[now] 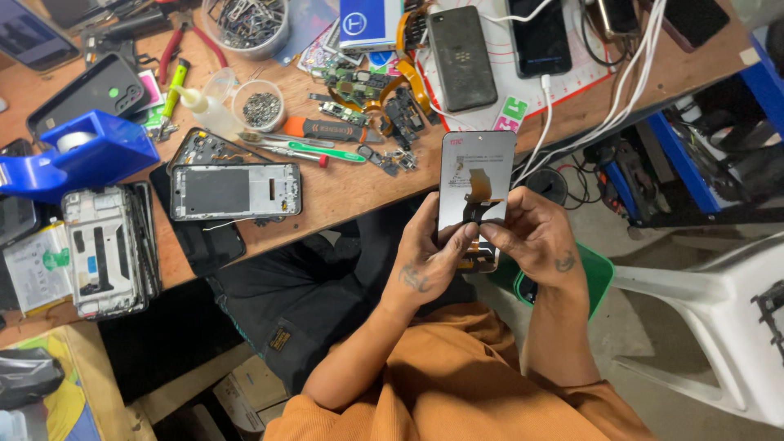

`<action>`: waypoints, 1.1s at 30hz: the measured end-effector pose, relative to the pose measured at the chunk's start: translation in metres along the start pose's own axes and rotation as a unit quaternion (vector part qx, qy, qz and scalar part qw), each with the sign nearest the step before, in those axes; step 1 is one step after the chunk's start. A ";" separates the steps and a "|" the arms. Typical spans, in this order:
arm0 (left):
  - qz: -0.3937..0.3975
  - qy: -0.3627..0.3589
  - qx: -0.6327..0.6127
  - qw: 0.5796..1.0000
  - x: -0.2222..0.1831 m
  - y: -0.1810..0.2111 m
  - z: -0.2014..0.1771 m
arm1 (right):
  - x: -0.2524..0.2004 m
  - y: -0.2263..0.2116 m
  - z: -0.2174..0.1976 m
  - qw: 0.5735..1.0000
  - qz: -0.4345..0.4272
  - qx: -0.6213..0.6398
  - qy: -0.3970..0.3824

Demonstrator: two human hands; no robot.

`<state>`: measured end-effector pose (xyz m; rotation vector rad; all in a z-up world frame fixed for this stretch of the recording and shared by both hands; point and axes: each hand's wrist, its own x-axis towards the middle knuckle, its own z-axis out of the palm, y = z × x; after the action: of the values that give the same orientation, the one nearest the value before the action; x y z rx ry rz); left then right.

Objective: The person disassembles a smartphone by removing the back cover, unscrewing internal components, and detaching the display assembly using a screwdriver and pry tool. The person then reassembles the phone by reconnecting the display and placing the back cover.

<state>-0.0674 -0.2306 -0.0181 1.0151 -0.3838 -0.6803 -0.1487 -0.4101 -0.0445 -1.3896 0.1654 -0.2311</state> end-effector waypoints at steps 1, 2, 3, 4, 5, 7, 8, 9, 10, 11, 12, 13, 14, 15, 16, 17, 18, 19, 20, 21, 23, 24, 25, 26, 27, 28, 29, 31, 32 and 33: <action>-0.003 -0.001 0.004 1.000 0.001 -0.001 0.001 | -0.001 0.000 -0.002 0.999 0.004 -0.031 0.011; -0.006 -0.001 0.007 1.000 0.002 -0.002 0.003 | -0.002 0.001 -0.005 0.998 0.010 -0.062 0.021; -0.009 -0.002 0.010 1.000 0.003 -0.003 0.004 | -0.003 0.001 -0.006 0.998 0.008 -0.061 0.022; -0.006 -0.004 0.015 1.000 0.004 -0.003 0.005 | -0.003 0.002 -0.008 0.998 0.006 -0.060 0.022; -0.003 -0.006 0.021 1.000 0.005 -0.003 0.005 | -0.004 0.001 -0.009 0.998 0.004 -0.059 0.021; -0.001 -0.006 0.033 0.999 0.008 -0.005 0.007 | -0.004 0.000 -0.012 0.997 0.024 -0.060 0.033; -0.003 -0.005 0.041 0.999 0.010 -0.006 0.008 | -0.005 0.000 -0.013 0.997 0.034 -0.060 0.039; -0.004 -0.004 0.048 0.999 0.012 -0.007 0.009 | -0.005 -0.002 -0.016 0.995 0.051 -0.077 0.039; -0.006 -0.011 0.070 0.997 0.014 -0.008 0.009 | -0.006 -0.005 -0.021 0.992 0.070 -0.092 0.042; -0.007 -0.017 0.092 0.996 0.017 -0.010 0.009 | -0.006 -0.007 -0.025 0.989 0.088 -0.107 0.044; -0.010 -0.027 0.113 0.993 0.019 -0.012 0.008 | -0.006 -0.008 -0.028 0.988 0.058 -0.126 0.065; -0.025 -0.033 0.128 0.991 0.023 -0.015 0.007 | -0.004 -0.010 -0.035 0.985 0.029 -0.145 0.085; -0.044 -0.044 0.140 0.988 0.027 -0.020 0.007 | -0.008 -0.013 -0.042 0.980 0.002 -0.165 0.111; -0.062 -0.056 0.153 0.985 0.031 -0.028 0.007 | -0.012 -0.017 -0.053 0.971 -0.025 -0.188 0.149; -0.064 -0.065 0.179 0.980 0.033 -0.037 0.008 | -0.019 -0.024 -0.064 0.958 -0.050 -0.211 0.186; -0.065 -0.075 0.205 0.974 0.035 -0.048 0.008 | -0.027 -0.031 -0.076 0.953 -0.069 -0.195 0.223; -0.065 -0.084 0.231 0.967 0.036 -0.060 0.007 | -0.036 -0.038 -0.085 0.945 -0.089 -0.179 0.258; -0.065 -0.105 0.249 0.961 0.036 -0.075 0.006 | -0.047 -0.046 -0.093 0.940 -0.115 -0.164 0.275; -0.061 -0.124 0.266 0.954 0.037 -0.090 0.004 | -0.056 -0.052 -0.098 0.935 -0.144 -0.149 0.287; -0.058 -0.142 0.283 0.947 0.037 -0.108 0.002 | -0.065 -0.057 -0.101 0.922 -0.152 -0.163 0.315; -0.067 -0.170 0.328 0.927 0.039 -0.151 -0.006 | -0.083 -0.065 -0.106 0.900 -0.165 -0.186 0.359; -0.069 -0.181 0.351 0.916 0.042 -0.175 -0.011 | -0.089 -0.068 -0.108 0.890 -0.174 -0.194 0.374; -0.076 -0.177 0.370 0.909 0.042 -0.201 -0.014 | -0.095 -0.071 -0.109 0.883 -0.183 -0.196 0.384; -0.080 -0.174 0.390 0.901 0.041 -0.226 -0.018 | -0.099 -0.072 -0.111 0.879 -0.187 -0.196 0.392; -0.085 -0.177 0.406 0.893 0.039 -0.250 -0.021 | -0.102 -0.072 -0.112 0.874 -0.191 -0.197 0.401; -0.092 -0.189 0.416 0.885 0.035 -0.274 -0.021 | -0.104 -0.072 -0.114 0.871 -0.191 -0.198 0.408; -0.094 -0.202 0.422 0.879 0.032 -0.296 -0.019 | -0.106 -0.072 -0.115 0.870 -0.190 -0.195 0.412; -0.100 -0.234 0.419 0.871 0.028 -0.334 -0.002 | -0.108 -0.071 -0.119 0.871 -0.187 -0.190 0.412; -0.102 -0.250 0.415 0.869 0.026 -0.348 0.009 | -0.109 -0.071 -0.121 0.873 -0.184 -0.191 0.409; -0.104 -0.270 0.410 0.865 0.027 -0.360 0.020 | -0.109 -0.070 -0.122 0.875 -0.181 -0.193 0.405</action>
<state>-0.1814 -0.3879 -0.3229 1.6854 -1.1336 -1.0343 -0.2892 -0.5092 0.0014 -1.6394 0.6776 -1.1499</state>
